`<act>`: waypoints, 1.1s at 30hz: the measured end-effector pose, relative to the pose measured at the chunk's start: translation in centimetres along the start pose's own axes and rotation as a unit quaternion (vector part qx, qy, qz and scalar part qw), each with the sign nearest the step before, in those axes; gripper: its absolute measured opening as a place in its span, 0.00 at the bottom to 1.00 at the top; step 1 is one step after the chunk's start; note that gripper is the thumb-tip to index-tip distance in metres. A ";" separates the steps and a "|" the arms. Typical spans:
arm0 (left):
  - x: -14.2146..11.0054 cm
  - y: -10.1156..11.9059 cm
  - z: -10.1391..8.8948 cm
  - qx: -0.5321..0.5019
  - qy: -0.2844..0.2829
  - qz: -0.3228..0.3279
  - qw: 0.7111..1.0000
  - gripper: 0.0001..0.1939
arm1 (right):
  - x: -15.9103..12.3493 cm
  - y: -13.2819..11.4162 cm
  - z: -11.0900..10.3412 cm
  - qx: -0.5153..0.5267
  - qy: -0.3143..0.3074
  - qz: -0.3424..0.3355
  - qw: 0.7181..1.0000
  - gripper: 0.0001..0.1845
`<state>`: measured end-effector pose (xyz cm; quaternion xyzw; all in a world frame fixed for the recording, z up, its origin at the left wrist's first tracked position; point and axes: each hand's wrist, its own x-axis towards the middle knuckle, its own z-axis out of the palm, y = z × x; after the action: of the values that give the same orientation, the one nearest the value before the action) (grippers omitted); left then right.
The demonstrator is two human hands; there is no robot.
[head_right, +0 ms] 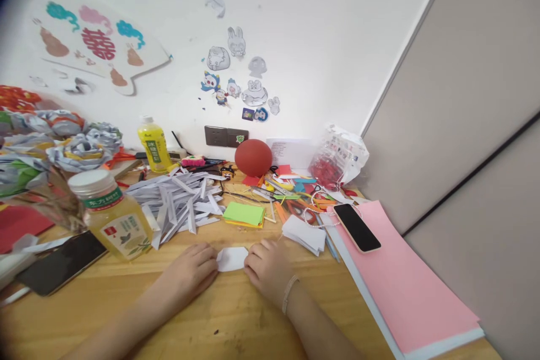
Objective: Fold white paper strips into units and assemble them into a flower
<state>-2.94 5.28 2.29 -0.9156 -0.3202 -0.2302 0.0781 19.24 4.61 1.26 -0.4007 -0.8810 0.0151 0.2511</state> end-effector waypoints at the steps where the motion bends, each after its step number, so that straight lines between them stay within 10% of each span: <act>1: 0.0 0.0 0.1 -0.016 -0.005 -0.012 1.000 0.13 | 0.0 -0.2 0.1 0.012 0.006 0.018 1.000 0.05; 14: 1.2 1.3 0.2 -0.059 -0.105 -0.238 0.964 0.09 | 0.4 -1.7 1.2 0.050 0.053 0.195 0.978 0.07; 28: 1.8 2.1 -0.5 -0.023 -0.142 -0.288 0.947 0.09 | 0.9 -1.9 1.2 0.049 0.031 0.260 0.964 0.08; 33: 0.8 3.0 -0.4 0.017 -0.118 -0.162 0.980 0.09 | 1.0 -1.9 1.2 0.045 0.032 0.270 0.961 0.09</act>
<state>-0.66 3.25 3.00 -0.8709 -0.4750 -0.1249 0.0175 16.78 4.23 1.07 -0.6119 -0.7301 0.1094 0.2838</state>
